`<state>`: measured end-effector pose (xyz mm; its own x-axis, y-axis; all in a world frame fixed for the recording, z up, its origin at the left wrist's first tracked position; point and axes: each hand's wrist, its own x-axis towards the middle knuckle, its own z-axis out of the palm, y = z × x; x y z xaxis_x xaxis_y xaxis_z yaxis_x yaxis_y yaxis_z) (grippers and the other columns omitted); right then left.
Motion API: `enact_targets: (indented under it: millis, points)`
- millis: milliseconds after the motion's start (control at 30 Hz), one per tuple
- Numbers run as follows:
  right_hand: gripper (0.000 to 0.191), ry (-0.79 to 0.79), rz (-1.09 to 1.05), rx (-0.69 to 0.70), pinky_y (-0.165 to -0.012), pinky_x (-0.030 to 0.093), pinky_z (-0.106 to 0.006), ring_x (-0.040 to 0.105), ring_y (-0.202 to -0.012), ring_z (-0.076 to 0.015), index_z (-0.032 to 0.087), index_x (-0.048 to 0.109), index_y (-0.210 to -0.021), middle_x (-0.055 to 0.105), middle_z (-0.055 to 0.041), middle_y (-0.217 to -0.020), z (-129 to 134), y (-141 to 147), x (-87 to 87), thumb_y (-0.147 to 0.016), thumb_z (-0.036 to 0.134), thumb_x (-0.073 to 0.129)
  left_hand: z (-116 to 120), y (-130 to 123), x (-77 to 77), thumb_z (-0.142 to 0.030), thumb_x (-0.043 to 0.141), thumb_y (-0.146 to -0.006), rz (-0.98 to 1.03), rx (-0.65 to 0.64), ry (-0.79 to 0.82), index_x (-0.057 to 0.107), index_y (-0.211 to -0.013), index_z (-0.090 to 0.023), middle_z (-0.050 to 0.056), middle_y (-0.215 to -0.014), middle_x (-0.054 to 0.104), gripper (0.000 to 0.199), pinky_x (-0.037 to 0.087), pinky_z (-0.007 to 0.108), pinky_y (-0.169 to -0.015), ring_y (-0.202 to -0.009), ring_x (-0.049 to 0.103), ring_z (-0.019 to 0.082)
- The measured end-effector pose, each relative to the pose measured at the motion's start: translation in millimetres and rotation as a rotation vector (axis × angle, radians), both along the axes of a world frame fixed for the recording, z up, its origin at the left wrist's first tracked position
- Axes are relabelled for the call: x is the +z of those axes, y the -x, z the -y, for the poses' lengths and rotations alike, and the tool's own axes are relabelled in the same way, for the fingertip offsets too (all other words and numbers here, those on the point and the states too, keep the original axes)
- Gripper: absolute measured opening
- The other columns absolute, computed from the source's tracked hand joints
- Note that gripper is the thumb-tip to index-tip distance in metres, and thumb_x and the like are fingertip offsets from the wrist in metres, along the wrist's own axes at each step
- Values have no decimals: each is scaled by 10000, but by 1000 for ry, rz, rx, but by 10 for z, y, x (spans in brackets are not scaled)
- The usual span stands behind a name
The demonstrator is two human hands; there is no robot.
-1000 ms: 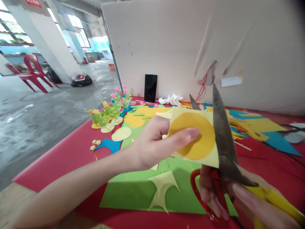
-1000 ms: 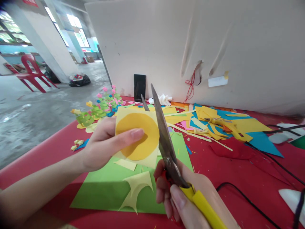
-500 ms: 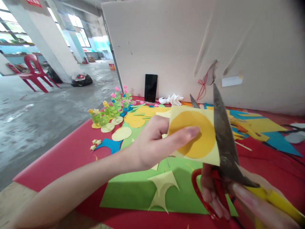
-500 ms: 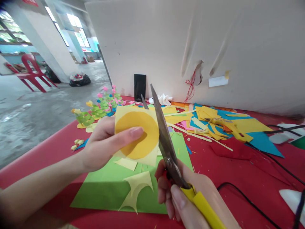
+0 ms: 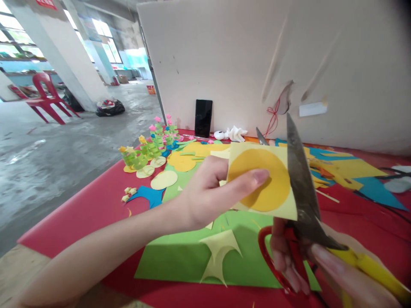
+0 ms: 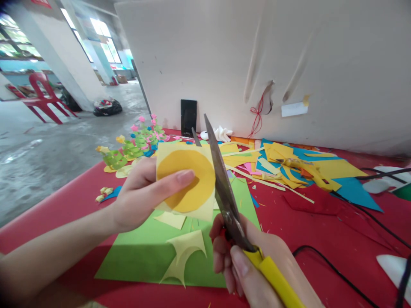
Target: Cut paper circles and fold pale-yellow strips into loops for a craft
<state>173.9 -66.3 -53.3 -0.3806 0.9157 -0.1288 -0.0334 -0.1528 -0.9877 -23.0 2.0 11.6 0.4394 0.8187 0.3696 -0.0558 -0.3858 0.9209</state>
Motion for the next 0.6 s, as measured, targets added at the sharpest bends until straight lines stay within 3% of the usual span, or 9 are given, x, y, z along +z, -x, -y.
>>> enact_targets:
  millis: [233, 600]
  points:
    - [430, 18, -18, 40, -393, 366, -264, 446, -419, -131, 240, 552, -1049, 594, -44, -688, -26, 13, 17, -803, 564, 414, 17, -25, -17, -312, 509, -856, 38, -39, 25, 443, -527, -151, -18, -556, 448, 372, 370, 132, -429, -514, 432, 51]
    - [467, -25, 84, -89, -341, 370, -247, 460, -375, -133, 234, 596, -991, 616, -45, -621, 7, 37, 10, -782, 609, 411, 20, -44, -12, -287, 504, -860, 51, -44, -36, 415, -506, -147, -21, -541, 433, 391, 327, 132, -396, -488, 405, 39]
